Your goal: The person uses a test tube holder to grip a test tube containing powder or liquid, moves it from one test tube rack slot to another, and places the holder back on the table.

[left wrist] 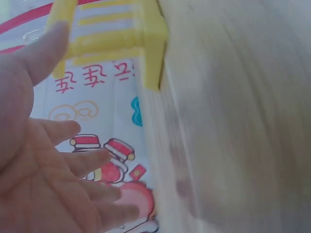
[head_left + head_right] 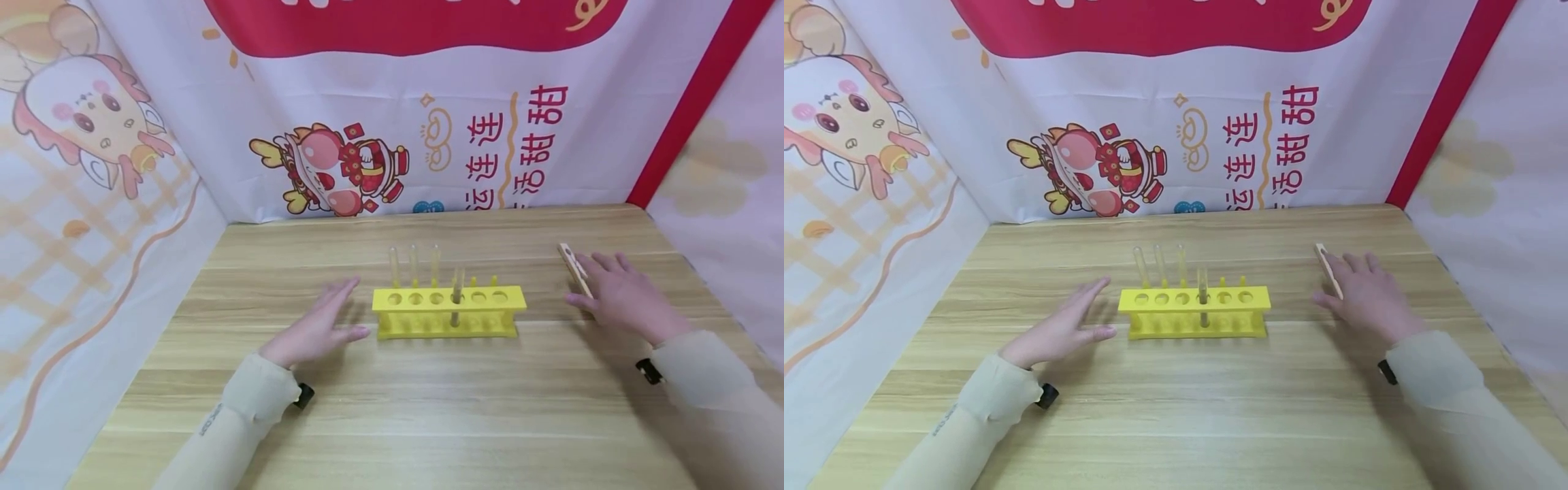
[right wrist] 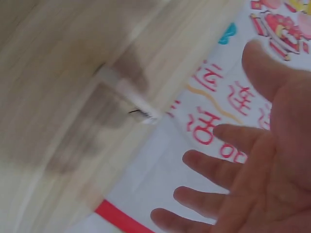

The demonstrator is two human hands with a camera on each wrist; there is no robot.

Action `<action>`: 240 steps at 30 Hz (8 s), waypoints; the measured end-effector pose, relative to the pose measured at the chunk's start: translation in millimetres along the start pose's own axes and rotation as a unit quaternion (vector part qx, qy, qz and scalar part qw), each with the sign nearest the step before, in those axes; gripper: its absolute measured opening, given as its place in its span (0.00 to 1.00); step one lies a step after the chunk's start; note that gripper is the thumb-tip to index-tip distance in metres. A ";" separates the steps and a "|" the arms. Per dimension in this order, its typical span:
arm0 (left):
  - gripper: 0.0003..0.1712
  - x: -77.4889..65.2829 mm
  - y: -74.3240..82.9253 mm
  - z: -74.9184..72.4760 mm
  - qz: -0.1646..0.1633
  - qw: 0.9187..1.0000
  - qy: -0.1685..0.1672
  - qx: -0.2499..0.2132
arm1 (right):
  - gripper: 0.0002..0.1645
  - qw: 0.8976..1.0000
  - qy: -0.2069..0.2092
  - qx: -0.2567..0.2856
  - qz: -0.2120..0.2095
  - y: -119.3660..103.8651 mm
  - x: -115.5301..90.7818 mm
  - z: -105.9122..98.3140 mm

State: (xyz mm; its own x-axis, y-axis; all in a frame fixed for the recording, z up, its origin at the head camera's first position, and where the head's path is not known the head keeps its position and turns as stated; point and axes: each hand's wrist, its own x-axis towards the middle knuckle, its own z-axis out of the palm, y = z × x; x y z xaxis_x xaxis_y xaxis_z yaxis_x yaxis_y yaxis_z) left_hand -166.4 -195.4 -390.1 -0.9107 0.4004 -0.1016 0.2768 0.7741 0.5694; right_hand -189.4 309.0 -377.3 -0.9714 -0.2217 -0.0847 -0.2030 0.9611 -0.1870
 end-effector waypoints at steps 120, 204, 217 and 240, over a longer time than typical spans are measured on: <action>0.18 40.2 15.2 37.6 -0.056 0.967 0.033 -0.244 | 0.09 0.927 0.326 0.037 -0.179 -133.7 -0.1 -7.0; 0.17 39.3 16.8 36.5 -0.051 0.967 0.023 -0.247 | 0.11 0.925 0.337 0.014 -0.176 -139.5 -22.1 -96.1; 0.16 41.0 14.4 37.9 -0.042 0.968 0.026 -0.247 | 0.13 0.931 0.323 0.002 -0.167 -139.7 -26.6 -105.6; 0.16 41.9 12.9 38.1 -0.035 0.967 0.024 -0.250 | 0.10 0.925 0.339 -0.018 -0.173 -132.3 -24.0 -96.2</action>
State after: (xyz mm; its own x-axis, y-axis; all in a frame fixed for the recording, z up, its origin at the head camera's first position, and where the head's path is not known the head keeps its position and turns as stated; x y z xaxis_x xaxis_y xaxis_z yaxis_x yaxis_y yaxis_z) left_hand -189.3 -150.0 -418.2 -0.9386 0.3225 -0.1226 0.0417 0.4588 0.8875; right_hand -151.0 203.0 -256.4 -0.6995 -0.3742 0.6088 -0.5073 0.8600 -0.0542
